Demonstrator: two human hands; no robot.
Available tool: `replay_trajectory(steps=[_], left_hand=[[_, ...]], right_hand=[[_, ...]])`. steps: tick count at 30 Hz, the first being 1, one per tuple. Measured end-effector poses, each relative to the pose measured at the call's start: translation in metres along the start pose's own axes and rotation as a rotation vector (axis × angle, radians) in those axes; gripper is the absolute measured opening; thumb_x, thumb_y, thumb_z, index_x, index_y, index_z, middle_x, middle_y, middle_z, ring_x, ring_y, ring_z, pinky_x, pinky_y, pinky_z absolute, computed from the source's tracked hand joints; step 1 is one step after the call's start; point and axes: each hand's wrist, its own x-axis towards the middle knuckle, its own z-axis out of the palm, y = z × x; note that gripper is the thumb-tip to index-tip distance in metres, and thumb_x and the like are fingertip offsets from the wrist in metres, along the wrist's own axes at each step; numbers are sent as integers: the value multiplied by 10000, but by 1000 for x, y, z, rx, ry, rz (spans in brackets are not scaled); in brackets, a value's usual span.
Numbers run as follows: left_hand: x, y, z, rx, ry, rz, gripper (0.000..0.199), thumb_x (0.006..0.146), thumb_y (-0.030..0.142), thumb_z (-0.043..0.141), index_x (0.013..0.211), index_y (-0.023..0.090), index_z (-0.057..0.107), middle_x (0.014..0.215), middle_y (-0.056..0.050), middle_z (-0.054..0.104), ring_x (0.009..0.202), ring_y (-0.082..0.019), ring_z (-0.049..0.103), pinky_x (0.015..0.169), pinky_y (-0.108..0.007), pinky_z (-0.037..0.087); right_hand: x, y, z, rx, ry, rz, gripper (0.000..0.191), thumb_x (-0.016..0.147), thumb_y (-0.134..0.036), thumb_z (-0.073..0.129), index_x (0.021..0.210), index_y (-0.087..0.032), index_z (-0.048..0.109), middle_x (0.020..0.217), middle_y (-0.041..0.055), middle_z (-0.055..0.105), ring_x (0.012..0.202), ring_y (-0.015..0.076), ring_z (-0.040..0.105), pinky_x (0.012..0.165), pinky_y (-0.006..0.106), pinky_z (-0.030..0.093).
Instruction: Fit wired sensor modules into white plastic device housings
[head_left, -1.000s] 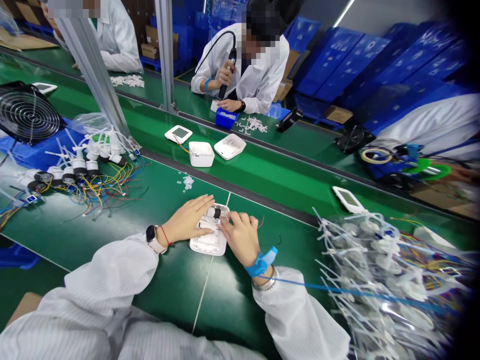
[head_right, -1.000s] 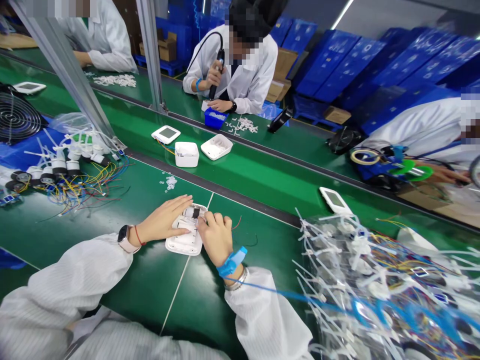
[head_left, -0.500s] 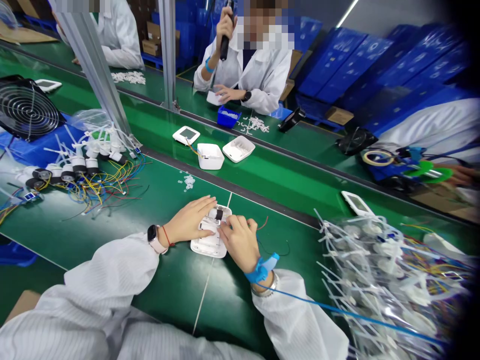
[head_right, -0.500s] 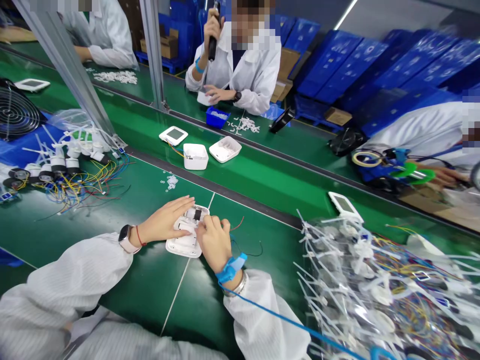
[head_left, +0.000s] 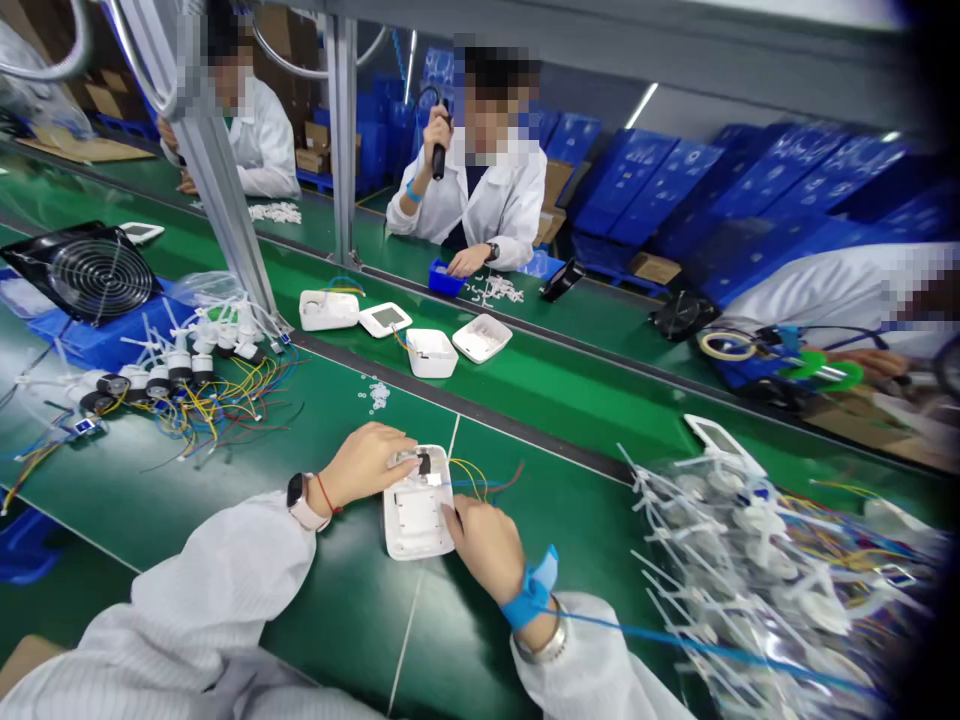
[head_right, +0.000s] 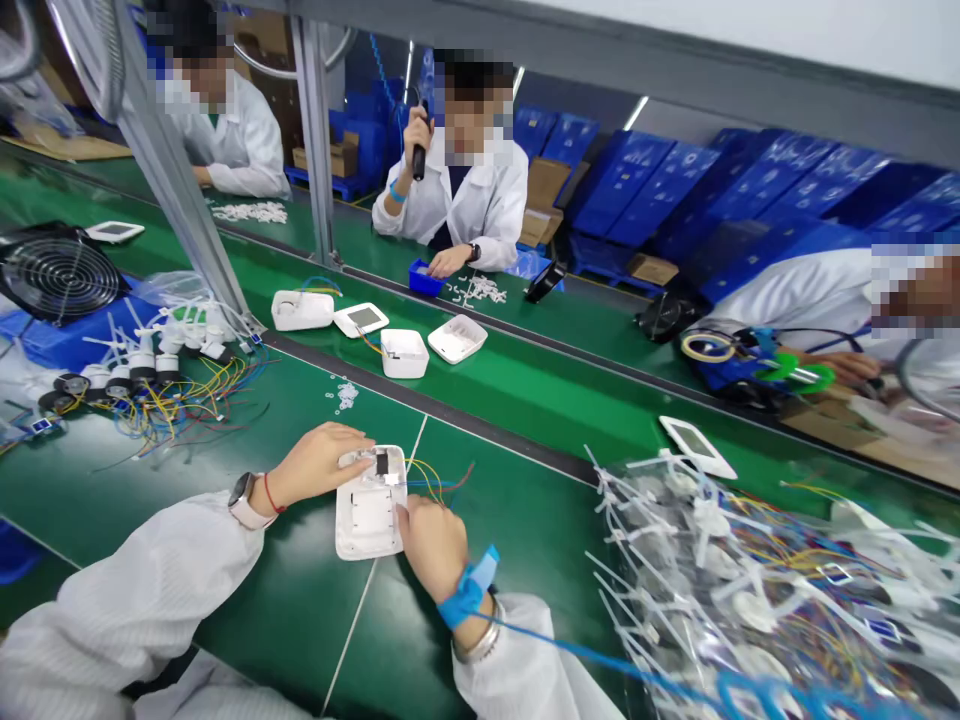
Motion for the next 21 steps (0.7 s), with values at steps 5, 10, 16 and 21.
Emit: replay_trajectory(steps=[5, 10, 16, 21], left_hand=[[7, -12, -15, -466, -220, -268, 501, 744, 396, 598, 1169, 135, 546, 1044, -107, 651, 913, -221, 624, 765, -298, 493], [16, -17, -29, -831, -427, -346, 584, 695, 369, 659, 1195, 106, 511, 857, -82, 684, 731, -180, 623, 604, -237, 460], [33, -42, -57, -937, -203, -557, 524, 645, 372, 697, 1085, 117, 570, 710, -42, 658, 593, -153, 585, 507, -226, 442], [81, -102, -106, -848, 312, -711, 362, 725, 330, 638, 976, 74, 595, 782, -79, 642, 682, -171, 601, 586, -270, 500]], right_hand=[[12, 17, -9, 42, 71, -208, 277, 921, -232, 373, 763, -174, 594, 740, 36, 651, 667, 154, 616, 544, 242, 329], [29, 30, -18, 106, 258, -384, 422, 947, -322, 276, 738, -167, 609, 689, 43, 629, 631, 148, 590, 569, 240, 362], [62, 53, -24, 524, 419, -323, 389, 912, -380, 358, 732, -168, 630, 663, 36, 614, 612, 138, 559, 594, 233, 396], [85, 96, 3, 762, 499, 9, 473, 853, -511, 395, 666, -141, 620, 551, 24, 549, 522, 147, 500, 525, 254, 375]])
